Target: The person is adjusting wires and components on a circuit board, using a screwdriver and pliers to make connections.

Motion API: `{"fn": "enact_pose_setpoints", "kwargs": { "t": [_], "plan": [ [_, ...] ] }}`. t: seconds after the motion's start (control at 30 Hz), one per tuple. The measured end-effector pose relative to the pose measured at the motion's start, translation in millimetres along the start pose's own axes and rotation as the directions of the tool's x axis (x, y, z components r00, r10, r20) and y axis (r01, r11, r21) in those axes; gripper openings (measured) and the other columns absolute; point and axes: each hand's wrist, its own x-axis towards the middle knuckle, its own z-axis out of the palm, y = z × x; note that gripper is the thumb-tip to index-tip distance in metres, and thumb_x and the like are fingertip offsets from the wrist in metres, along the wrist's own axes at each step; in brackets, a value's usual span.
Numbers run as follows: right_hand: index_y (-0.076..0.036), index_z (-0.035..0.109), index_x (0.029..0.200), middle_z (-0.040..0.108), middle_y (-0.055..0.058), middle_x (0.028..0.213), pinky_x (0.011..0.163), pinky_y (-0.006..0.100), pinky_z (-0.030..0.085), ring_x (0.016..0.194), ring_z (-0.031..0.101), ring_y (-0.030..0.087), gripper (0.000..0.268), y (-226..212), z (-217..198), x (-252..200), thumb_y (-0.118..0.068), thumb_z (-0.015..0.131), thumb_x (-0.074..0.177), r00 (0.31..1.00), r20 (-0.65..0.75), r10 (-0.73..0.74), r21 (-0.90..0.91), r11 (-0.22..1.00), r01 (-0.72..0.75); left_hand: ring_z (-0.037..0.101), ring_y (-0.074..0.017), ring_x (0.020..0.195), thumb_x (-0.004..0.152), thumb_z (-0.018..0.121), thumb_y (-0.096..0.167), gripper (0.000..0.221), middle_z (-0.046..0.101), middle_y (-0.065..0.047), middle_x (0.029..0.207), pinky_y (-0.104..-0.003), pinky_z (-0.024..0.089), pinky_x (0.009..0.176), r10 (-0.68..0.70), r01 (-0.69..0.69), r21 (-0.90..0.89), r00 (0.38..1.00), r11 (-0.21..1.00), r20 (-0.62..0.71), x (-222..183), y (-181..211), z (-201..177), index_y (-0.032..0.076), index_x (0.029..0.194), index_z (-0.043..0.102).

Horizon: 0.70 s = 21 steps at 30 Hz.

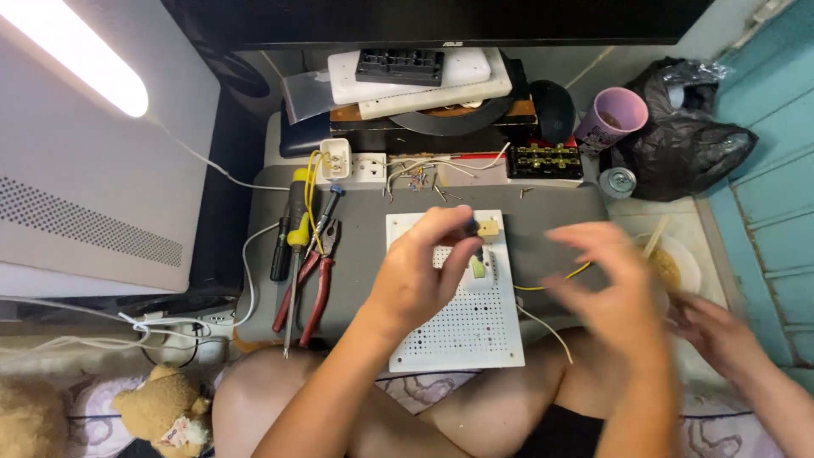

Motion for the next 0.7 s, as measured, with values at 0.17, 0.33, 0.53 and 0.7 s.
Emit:
{"fn": "enact_pose_setpoints", "kwargs": {
  "t": [0.17, 0.33, 0.53, 0.7],
  "plan": [
    [-0.014, 0.066, 0.112, 0.067, 0.005, 0.111, 0.088, 0.041, 0.049, 0.106, 0.061, 0.029, 0.050, -28, 42, 11, -0.016, 0.083, 0.065, 0.979, 0.161, -0.124, -0.008, 0.992, 0.127, 0.070, -0.0256, 0.067, 0.086, 0.064, -0.005, 0.032, 0.067, -0.013, 0.085, -0.034, 0.062, 0.059, 0.140, -0.124, 0.132, 0.983, 0.983, -0.119, 8, 0, 0, -0.005, 0.116, 0.054],
    [-0.017, 0.067, 0.112, 0.066, -0.002, 0.108, 0.086, 0.038, 0.051, 0.104, 0.061, 0.024, 0.050, -32, 53, 11, -0.011, 0.083, 0.065, 0.977, 0.210, -0.040, -0.086, 0.995, 0.059, 0.070, -0.0262, 0.066, 0.088, 0.064, -0.002, 0.035, 0.066, -0.013, 0.086, -0.034, 0.062, 0.059, 0.119, -0.075, 0.210, 0.971, 0.975, -0.206, 5, 4, -22, -0.006, 0.120, 0.050],
    [-0.011, 0.065, 0.111, 0.061, 0.002, 0.110, 0.085, 0.037, 0.052, 0.098, 0.064, 0.023, 0.043, -30, 58, 7, -0.016, 0.081, 0.071, 0.965, 0.181, -0.192, -0.269, 0.934, 0.236, 0.066, -0.0247, 0.065, 0.098, 0.044, 0.002, 0.031, 0.063, -0.014, 0.083, -0.037, 0.061, 0.057, -0.032, 0.047, 0.084, 0.983, 0.995, -0.181, 13, 14, -33, -0.006, 0.128, 0.042],
    [-0.013, 0.064, 0.113, 0.058, 0.003, 0.110, 0.084, 0.037, 0.055, 0.097, 0.067, 0.025, 0.045, -29, 59, 5, -0.016, 0.081, 0.071, 0.962, 0.179, -0.208, -0.207, 0.948, 0.244, 0.063, -0.0387, 0.064, 0.086, 0.052, -0.006, 0.034, 0.048, -0.011, 0.088, -0.049, 0.054, 0.047, -0.328, 0.184, 0.524, 0.924, 0.832, 0.197, 17, 16, -39, 0.010, 0.115, 0.060]
  ]
}}
